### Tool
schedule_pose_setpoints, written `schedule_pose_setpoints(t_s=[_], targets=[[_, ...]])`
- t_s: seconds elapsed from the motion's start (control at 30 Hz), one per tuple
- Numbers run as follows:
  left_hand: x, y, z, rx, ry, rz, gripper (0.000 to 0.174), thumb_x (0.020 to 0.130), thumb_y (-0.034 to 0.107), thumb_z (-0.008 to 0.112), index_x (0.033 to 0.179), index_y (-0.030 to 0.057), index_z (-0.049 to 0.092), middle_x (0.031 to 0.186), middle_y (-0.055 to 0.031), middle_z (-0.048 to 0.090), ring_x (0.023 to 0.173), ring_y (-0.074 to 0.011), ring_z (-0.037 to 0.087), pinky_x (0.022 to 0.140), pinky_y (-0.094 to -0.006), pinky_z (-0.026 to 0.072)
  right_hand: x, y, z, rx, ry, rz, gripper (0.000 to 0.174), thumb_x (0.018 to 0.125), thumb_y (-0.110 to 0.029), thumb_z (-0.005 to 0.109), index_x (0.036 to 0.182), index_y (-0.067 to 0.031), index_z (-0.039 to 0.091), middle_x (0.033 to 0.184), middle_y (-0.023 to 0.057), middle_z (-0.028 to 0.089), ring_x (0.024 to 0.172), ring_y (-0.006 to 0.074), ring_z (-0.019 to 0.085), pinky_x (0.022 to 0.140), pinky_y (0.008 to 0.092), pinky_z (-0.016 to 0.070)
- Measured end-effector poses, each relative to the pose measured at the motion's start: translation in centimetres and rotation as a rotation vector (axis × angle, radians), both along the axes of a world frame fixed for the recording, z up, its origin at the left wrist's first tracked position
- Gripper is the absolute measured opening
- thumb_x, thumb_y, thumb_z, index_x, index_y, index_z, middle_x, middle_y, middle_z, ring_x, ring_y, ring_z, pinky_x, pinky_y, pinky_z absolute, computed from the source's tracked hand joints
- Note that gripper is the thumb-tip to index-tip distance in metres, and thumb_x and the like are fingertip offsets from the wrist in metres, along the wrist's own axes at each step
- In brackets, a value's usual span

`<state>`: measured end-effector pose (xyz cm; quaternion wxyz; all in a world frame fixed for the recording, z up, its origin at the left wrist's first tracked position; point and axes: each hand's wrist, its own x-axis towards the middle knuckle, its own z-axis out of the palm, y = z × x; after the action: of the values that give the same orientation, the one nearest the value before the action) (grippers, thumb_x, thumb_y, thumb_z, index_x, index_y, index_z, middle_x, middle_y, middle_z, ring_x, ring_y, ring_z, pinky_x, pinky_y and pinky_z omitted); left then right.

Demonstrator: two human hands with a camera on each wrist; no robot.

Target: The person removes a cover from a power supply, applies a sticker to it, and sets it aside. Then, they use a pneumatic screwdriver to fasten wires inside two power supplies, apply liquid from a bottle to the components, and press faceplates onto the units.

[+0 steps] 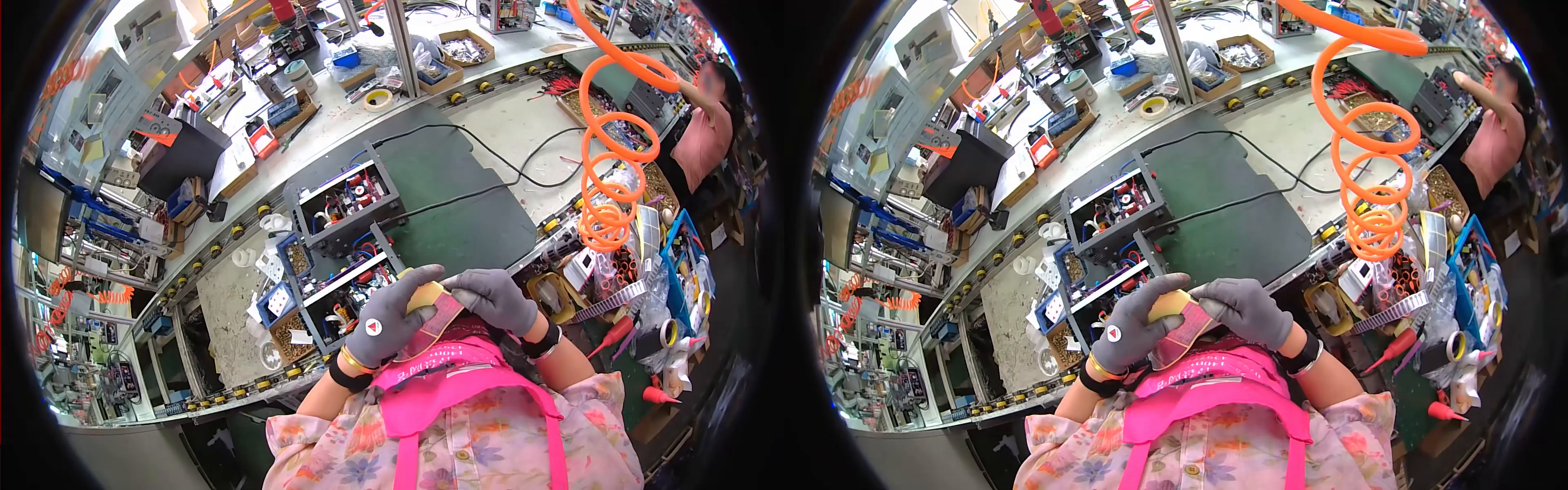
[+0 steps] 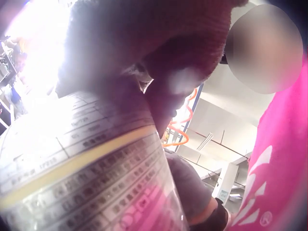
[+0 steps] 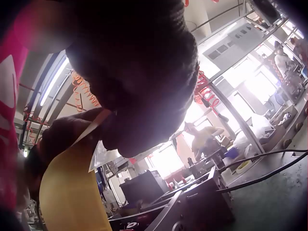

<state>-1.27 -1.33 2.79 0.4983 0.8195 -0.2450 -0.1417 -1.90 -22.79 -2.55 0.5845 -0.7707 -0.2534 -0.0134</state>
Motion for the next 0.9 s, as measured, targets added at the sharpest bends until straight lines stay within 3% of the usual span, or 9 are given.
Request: schedule_pose_setpoints(t_s=[0.13,0.33,0.43,0.53,0.63,0.77,0.8,0.83,0.9], targets=[[0.3,0.1,-0.2,0.016,-0.061,-0.001,0.055,0.074,0.001,0.066,0.126,0.0057,0.050,0.116,-0.0107,0.060,0.106,-0.0216,0.059,0.091,-0.0317,0.0461,0.2,0.4,0.4,-0.057,0.043,0.004,0.021,0.085,-0.012,0.062,0.102,-0.0003,0.064,0.088,0.0146,0.066,0.076,0.0251,0.065,0.068,0.0293,0.0505],[0.8,0.2,0.1,0.038,-0.016,-0.002,0.055,0.074,0.002,0.067,0.127,0.0055,0.050,0.114,-0.0116,0.060,0.105,-0.0224,0.059,0.090,-0.0318,0.0461,0.9,0.4,-0.8,0.118,0.254,0.055,0.019,0.088,-0.011,0.060,0.102,0.0012,0.064,0.085,0.0120,0.067,0.077,0.0133,0.063,0.070,0.0273,0.0500],[1.0,0.3,-0.2,0.029,0.025,-0.004,0.057,0.073,0.003,0.069,0.127,0.0051,0.049,0.115,-0.0116,0.059,0.105,-0.0224,0.059,0.090,-0.0318,0.0462,1.2,0.5,-1.4,0.186,0.331,0.074,0.018,0.089,-0.011,0.059,0.101,0.0017,0.064,0.084,0.0093,0.067,0.077,0.0115,0.061,0.071,0.0269,0.0497],[1.0,0.3,-1.2,-0.004,-0.015,0.035,0.062,0.072,0.002,0.071,0.129,0.0041,0.046,0.118,-0.0123,0.057,0.107,-0.0233,0.057,0.092,-0.0317,0.0447,1.2,1.0,-1.3,0.118,0.273,-0.055,0.018,0.090,-0.011,0.057,0.100,0.0024,0.064,0.083,0.0081,0.067,0.078,0.0108,0.060,0.072,0.0265,0.0494],[1.2,0.3,-1.7,-0.036,-0.173,0.116,0.068,0.069,0.005,0.074,0.129,0.0060,0.044,0.121,-0.0155,0.053,0.112,-0.0310,0.053,0.093,-0.0364,0.0440,2.0,0.8,-3.0,0.248,0.380,-0.089,0.020,0.092,-0.012,0.054,0.101,0.0036,0.062,0.086,0.0059,0.065,0.077,0.0100,0.059,0.071,0.0249,0.0487],[1.7,1.7,-1.3,-0.124,-0.254,0.245,0.067,0.069,0.006,0.073,0.130,0.0038,0.045,0.124,-0.0139,0.050,0.115,-0.0279,0.050,0.098,-0.0345,0.0396,3.6,-0.5,-5.4,0.709,0.755,-0.345,0.019,0.094,-0.013,0.051,0.101,0.0023,0.061,0.089,0.0069,0.065,0.078,0.0136,0.063,0.064,0.0258,0.0544],[1.7,2.4,-1.2,-0.173,-0.162,0.267,0.064,0.069,0.005,0.073,0.128,0.0050,0.049,0.127,-0.0130,0.048,0.117,-0.0266,0.049,0.099,-0.0343,0.0395,4.1,-1.6,-6.5,0.735,0.760,-0.431,0.018,0.093,-0.013,0.053,0.100,0.0023,0.061,0.088,0.0075,0.065,0.077,0.0160,0.064,0.062,0.0268,0.0565],[1.9,2.7,-0.7,-0.135,-0.288,0.290,0.053,0.069,0.005,0.073,0.120,0.0050,0.057,0.117,-0.0130,0.055,0.108,-0.0242,0.055,0.092,-0.0330,0.0442,4.3,-2.7,-6.6,0.644,0.666,-0.485,0.018,0.093,-0.013,0.053,0.099,0.0025,0.061,0.088,0.0077,0.065,0.076,0.0160,0.065,0.062,0.0264,0.0562],[2.3,3.9,-0.9,-0.038,-0.110,0.275,0.038,0.072,0.008,0.073,0.109,0.0034,0.062,0.097,-0.0108,0.064,0.089,-0.0209,0.062,0.079,-0.0302,0.0485,4.7,-4.0,-6.0,0.459,0.482,-0.583,0.018,0.093,-0.013,0.054,0.098,0.0028,0.061,0.088,0.0080,0.066,0.074,0.0160,0.065,0.063,0.0257,0.0558]])
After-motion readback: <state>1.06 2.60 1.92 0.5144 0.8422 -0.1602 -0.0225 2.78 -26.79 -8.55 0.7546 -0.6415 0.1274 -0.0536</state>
